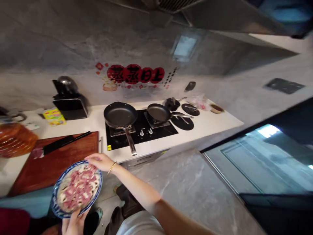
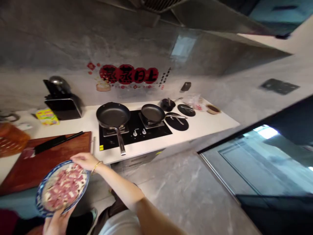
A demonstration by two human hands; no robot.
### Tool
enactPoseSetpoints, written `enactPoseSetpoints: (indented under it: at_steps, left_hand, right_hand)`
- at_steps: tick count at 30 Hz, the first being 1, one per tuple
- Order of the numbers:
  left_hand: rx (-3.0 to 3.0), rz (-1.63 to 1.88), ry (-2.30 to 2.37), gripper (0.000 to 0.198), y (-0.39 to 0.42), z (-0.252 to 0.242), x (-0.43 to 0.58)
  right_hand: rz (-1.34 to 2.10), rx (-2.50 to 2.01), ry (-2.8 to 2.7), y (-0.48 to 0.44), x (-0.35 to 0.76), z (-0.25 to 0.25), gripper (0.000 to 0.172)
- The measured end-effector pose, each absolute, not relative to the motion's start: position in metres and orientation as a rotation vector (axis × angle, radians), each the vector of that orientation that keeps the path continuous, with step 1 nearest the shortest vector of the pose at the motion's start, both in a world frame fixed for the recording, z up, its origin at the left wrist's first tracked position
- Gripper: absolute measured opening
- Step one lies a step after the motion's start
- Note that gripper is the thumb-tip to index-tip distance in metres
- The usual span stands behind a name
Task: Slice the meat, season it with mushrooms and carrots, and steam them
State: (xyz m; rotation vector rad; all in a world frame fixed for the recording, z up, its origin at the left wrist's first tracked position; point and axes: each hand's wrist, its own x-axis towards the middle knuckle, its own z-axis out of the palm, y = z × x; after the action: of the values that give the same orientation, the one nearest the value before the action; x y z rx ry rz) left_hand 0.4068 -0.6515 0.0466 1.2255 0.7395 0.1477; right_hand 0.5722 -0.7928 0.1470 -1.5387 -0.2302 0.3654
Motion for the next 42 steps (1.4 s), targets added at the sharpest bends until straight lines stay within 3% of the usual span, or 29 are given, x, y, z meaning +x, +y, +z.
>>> enactPoseSetpoints:
  at_steps: [9,16,25,42]
  left_hand:
    - [0.896,0.269,0.798,0.071,-0.669,0.046,0.396]
    - [0.765,0.385,0.833,0.075,-0.677,0.047,0.388]
    - [0.685,0.512,0.957,0.078,-0.676,0.048,0.390]
    - [0.688,0.495,0.957,0.076,-0.679,0.044,0.406]
  right_hand:
    - [0.622,-1.218,-0.158,-0.753,0.612,0.129,0.046]
    - [0.683,-1.326,-0.392,-0.697,0.627,0.142,0.052]
    - [0.793,-1.331,-0.585,-0.648,0.633,0.142,0.048]
    - [0.844,-1.346,-0.519,-0.668,0.646,0.133,0.042]
